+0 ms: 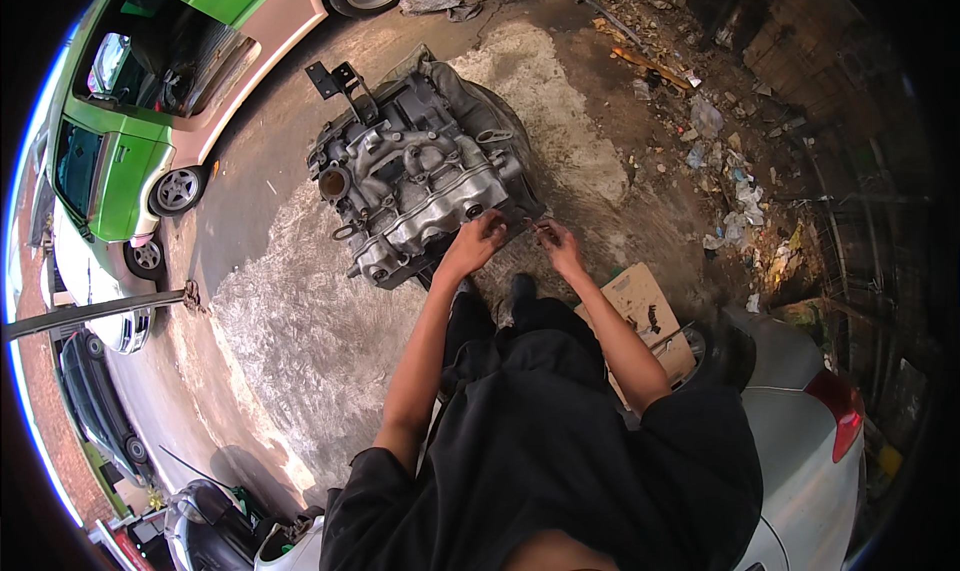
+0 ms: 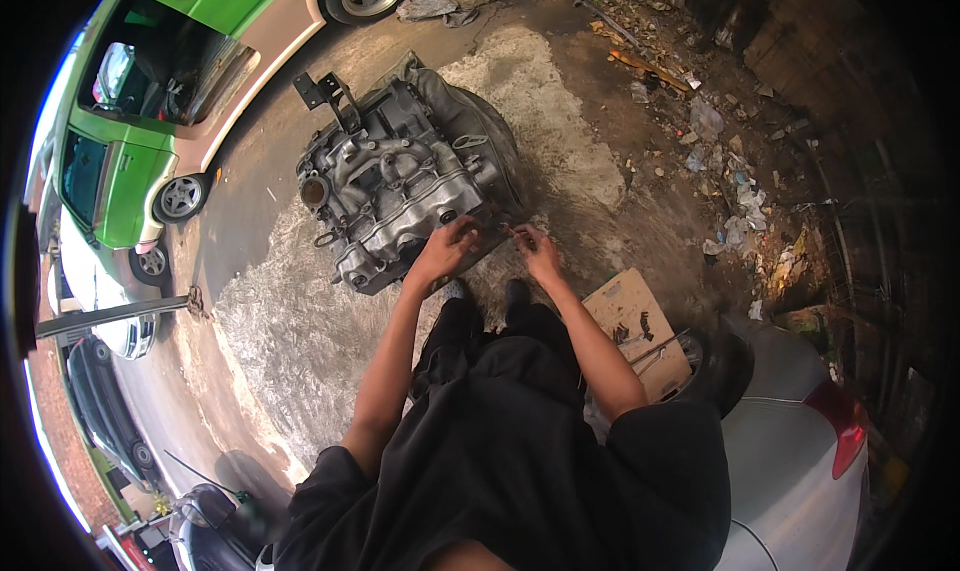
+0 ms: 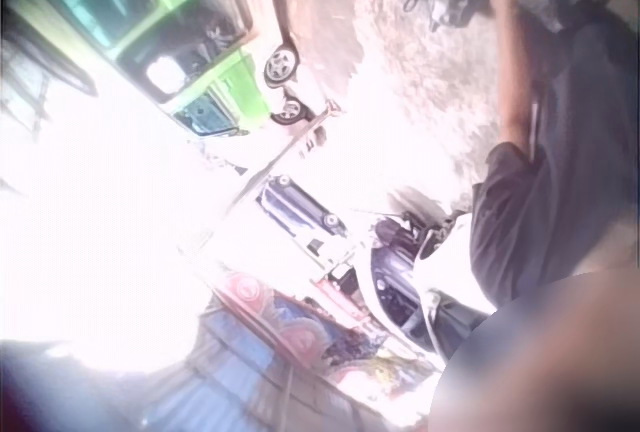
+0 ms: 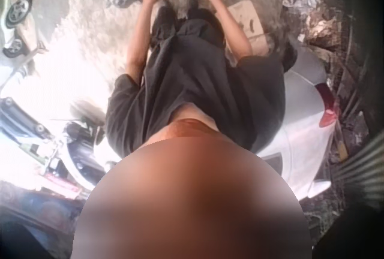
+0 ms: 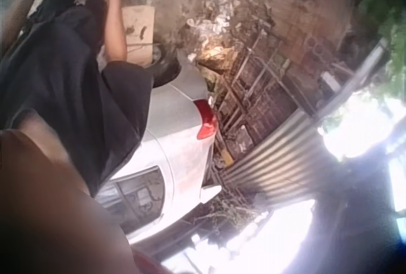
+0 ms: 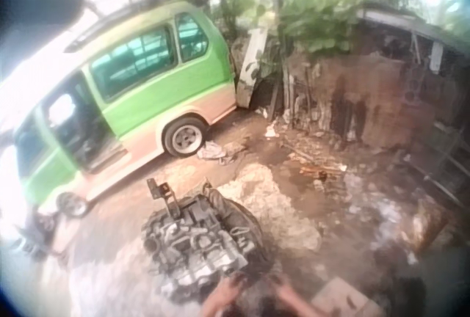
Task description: The person works on a car engine block placed on the ground between two parked cars. They use a wrench to loosen and remove bolts from the engine, then place the bolts on a nearby cardboard sheet. The person continues to remove additional bolts and set them aside.
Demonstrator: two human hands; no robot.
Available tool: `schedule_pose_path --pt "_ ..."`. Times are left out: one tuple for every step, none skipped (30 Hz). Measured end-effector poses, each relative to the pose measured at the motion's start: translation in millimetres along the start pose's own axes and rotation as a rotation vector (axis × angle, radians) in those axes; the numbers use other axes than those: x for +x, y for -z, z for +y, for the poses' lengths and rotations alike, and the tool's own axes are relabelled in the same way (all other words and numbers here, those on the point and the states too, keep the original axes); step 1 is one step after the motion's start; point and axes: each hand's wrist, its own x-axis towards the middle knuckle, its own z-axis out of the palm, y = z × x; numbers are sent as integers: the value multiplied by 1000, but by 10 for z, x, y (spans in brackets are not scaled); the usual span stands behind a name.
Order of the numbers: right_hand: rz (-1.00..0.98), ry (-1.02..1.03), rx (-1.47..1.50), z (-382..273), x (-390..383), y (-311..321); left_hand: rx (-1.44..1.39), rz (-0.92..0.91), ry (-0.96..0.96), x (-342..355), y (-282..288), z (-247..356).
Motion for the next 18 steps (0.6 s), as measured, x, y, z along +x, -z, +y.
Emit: schedule_pose_path --pt "10 -4 -24 -16 -24 -11 24 -32 -10 9 57 73" --pt "26 -9 -23 -31 -52 -30 47 -64 -20 15 123 142" --pt "41 -18 -24 -53 -63 -51 72 -96 -32 41 192 215" --pt "54 -80 -38 -70 -80 -73 73 -100 -64 56 251 284" --pt "58 -73 -41 -79 -110 -89 99 -89 -71 81 299 350" --pt "64 -117 -54 -87 -137 -97 126 -80 -82 125 354 408" --pt "70 -124 -50 -92 -163 -114 158 -82 -76 174 397 458" --pt "108 -117 -25 -97 -192 -167 159 -120 -76 220 454 489" --pt "149 -70 13 -104 -213 -232 274 -142 -141 264 489 511" --pt "192 -56 37 -111 -206 -266 365 -139 -260 321 540 518" --pt "229 -41 116 -115 -194 -285 447 -135 -385 396 567 518" --pt "264 -76 191 -117 -233 -378 630 -229 -392 443 602 496" --pt "293 -122 275 -128 -273 -478 654 -249 -454 472 629 467" --pt "339 -182 278 -152 -288 -557 690 -269 -507 512 672 433" --pt "390 -156 328 -179 -293 -629 728 -293 -550 566 725 392" --pt "430 -150 379 -210 -296 -722 775 -341 -539 625 784 345" --pt "463 -167 431 -240 -296 -827 761 -351 -559 667 829 294" --pt "520 -115 508 -271 -273 -918 748 -359 -577 707 872 244"
